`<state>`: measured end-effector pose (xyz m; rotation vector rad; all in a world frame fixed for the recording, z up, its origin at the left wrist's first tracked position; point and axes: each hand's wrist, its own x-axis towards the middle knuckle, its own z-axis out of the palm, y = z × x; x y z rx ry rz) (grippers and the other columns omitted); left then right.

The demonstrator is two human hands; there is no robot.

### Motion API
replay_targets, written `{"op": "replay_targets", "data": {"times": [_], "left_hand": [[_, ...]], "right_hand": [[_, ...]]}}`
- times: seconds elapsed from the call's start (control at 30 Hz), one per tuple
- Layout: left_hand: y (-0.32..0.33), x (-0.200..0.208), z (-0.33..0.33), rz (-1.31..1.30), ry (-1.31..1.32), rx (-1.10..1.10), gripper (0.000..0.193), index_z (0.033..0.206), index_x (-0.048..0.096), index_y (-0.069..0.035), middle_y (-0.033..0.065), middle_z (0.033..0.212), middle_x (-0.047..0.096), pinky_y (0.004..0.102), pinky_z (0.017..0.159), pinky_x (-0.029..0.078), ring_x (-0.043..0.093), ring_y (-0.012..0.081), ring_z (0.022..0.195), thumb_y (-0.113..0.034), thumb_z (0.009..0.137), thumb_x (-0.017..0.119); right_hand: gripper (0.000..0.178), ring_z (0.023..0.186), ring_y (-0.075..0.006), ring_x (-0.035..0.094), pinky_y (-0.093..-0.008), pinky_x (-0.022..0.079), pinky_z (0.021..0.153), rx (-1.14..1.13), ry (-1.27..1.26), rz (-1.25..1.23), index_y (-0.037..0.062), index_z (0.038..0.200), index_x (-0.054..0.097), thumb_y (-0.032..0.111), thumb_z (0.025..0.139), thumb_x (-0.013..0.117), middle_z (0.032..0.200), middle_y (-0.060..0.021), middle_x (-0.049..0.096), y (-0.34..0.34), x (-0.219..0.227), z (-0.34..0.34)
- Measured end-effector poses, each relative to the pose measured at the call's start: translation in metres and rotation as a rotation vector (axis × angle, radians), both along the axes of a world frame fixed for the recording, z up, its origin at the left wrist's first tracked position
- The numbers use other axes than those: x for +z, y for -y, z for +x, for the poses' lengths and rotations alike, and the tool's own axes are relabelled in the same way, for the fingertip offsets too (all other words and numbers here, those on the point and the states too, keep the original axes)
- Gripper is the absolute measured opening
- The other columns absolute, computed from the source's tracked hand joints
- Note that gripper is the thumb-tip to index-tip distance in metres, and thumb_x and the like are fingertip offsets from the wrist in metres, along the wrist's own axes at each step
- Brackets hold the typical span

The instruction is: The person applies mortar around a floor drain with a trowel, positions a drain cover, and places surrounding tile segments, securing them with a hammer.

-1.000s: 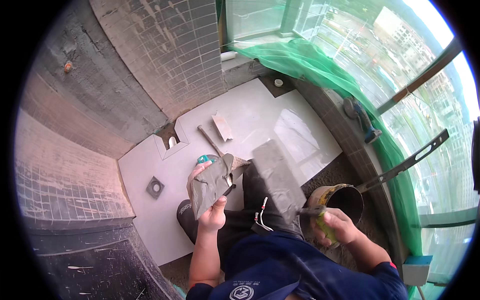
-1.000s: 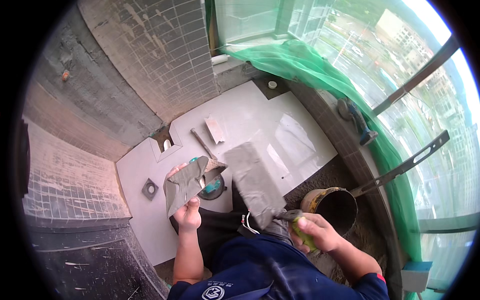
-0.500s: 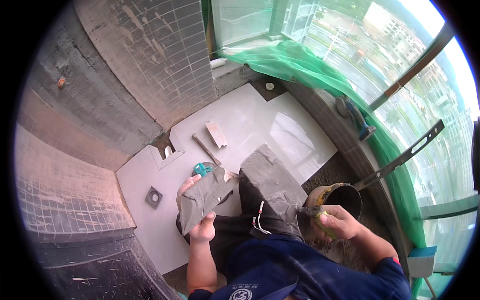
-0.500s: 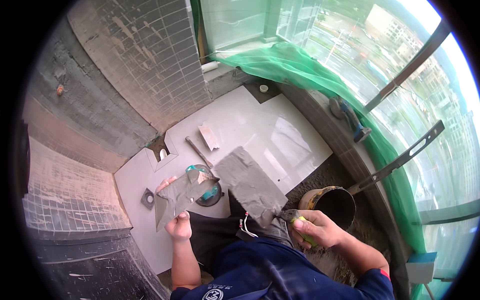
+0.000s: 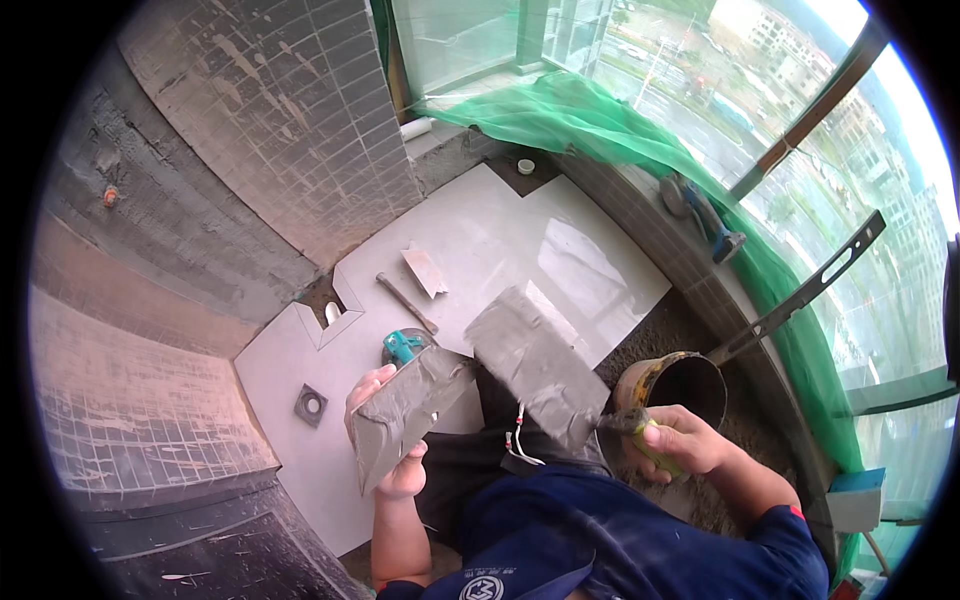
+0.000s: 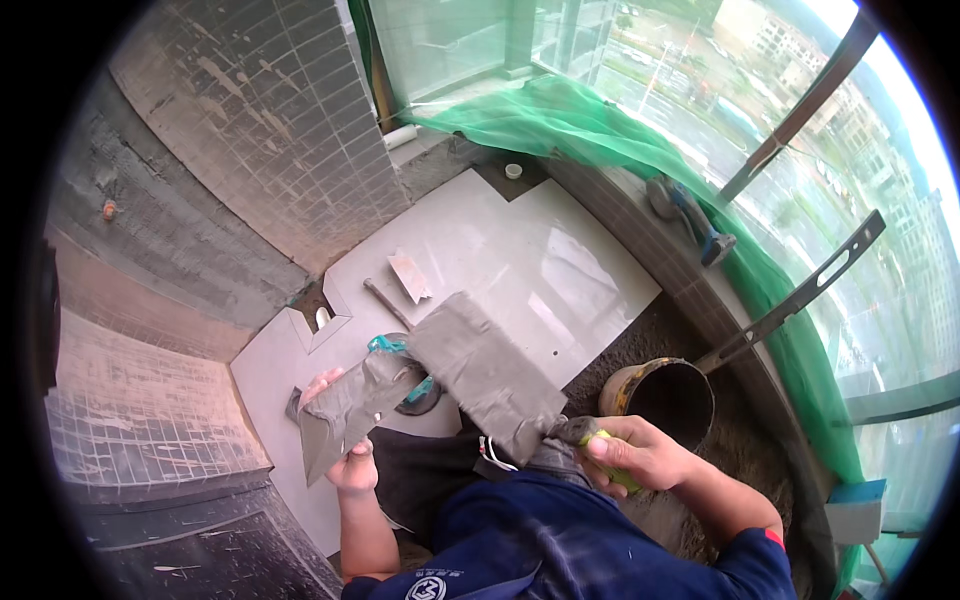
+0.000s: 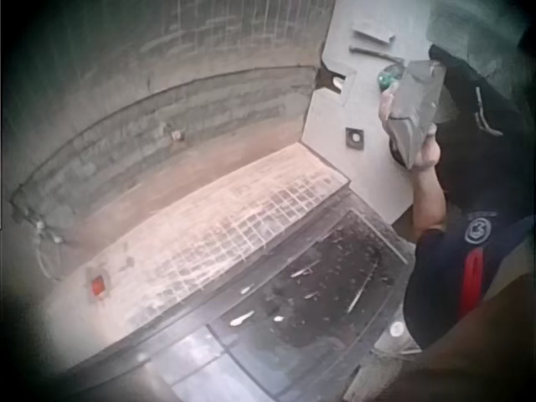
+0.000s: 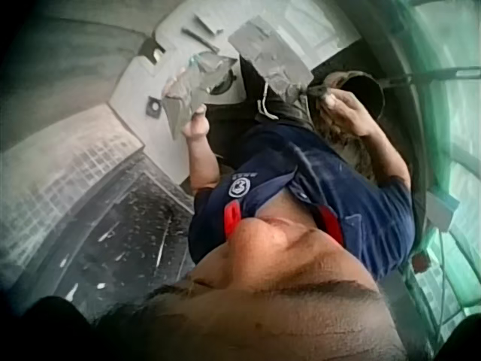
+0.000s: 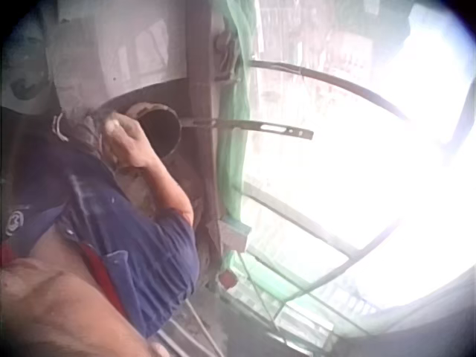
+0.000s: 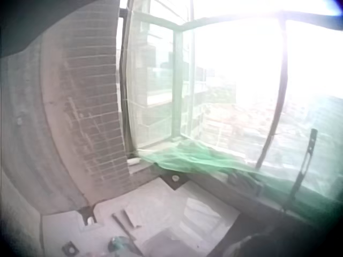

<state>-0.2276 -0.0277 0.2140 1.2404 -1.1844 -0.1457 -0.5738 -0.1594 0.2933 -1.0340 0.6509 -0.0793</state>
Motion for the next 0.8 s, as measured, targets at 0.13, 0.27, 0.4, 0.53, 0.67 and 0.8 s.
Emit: {"op": "replay_targets", "data": {"times": [0.13,0.27,0.4,0.53,0.67,0.8], "left_hand": [[0.01,0.002,-0.009,-0.036,-0.078,-0.046,0.082,0.144,0.039,0.007,0.0229,0.139,0.048,0.0487,0.109,0.044,0.05,0.0357,0.131,-0.047,0.091,0.072],[0.009,-0.004,-0.01,-0.05,-0.247,-0.081,0.087,0.144,0.038,0.007,0.0234,0.143,0.046,0.0478,0.113,0.04,0.048,0.0358,0.134,-0.049,0.089,0.074],[0.001,-0.015,0.003,-0.24,-0.751,-0.271,0.081,0.148,0.035,0.007,0.0225,0.149,0.043,0.0493,0.12,0.035,0.045,0.0372,0.139,-0.042,0.094,0.069],[0.003,-0.042,0.027,-0.437,-1.173,-0.56,0.061,0.152,0.035,0.003,0.0209,0.154,0.04,0.0513,0.12,0.036,0.04,0.0376,0.144,-0.031,0.105,0.054],[-0.004,-0.06,0.038,-0.456,-1.389,-0.465,0.052,0.147,0.041,0.002,0.0206,0.146,0.05,0.0475,0.114,0.046,0.051,0.0352,0.135,-0.031,0.108,0.051],[0.005,-0.09,0.031,-0.392,-1.47,-0.246,0.044,0.139,0.049,0.001,0.0159,0.13,0.063,0.0406,0.104,0.056,0.064,0.0283,0.118,-0.03,0.108,0.052]], "right_hand": [[0.046,0.058,-0.0101,0.055,-0.0242,0.042,0.051,0.025,0.014,0.159,0.0039,0.096,0.059,0.049,0.105,0.053,0.075,-0.0022,0.057,-0.004,-0.008,-0.002],[0.044,0.056,-0.0111,0.054,-0.0251,0.042,0.051,-0.072,-0.088,0.08,0.0034,0.096,0.059,0.046,0.106,0.053,0.073,-0.0026,0.057,-0.003,-0.015,-0.01],[0.043,0.056,-0.0119,0.056,-0.0264,0.045,0.05,-0.283,-0.324,-0.092,0.0014,0.101,0.063,0.043,0.105,0.054,0.074,-0.0035,0.061,0.001,-0.015,-0.042],[0.04,0.057,-0.0135,0.058,-0.0301,0.047,0.05,-0.457,-0.528,-0.288,0.0009,0.095,0.068,0.041,0.096,0.061,0.069,-0.0039,0.06,0.012,0.007,-0.132],[0.035,0.062,-0.027,0.068,-0.0372,0.053,0.059,0.118,-1.21,-0.883,-0.0017,0.077,0.07,0.033,0.082,0.067,0.065,-0.0131,0.068,0.006,0.004,-0.175],[0.022,0.081,-0.0307,0.074,-0.0444,0.058,0.07,0.564,-1.717,-1.24,0.015,0.084,0.08,0.035,0.08,0.072,0.084,-0.0097,0.075,-0.013,-0.161,-0.312]]}}
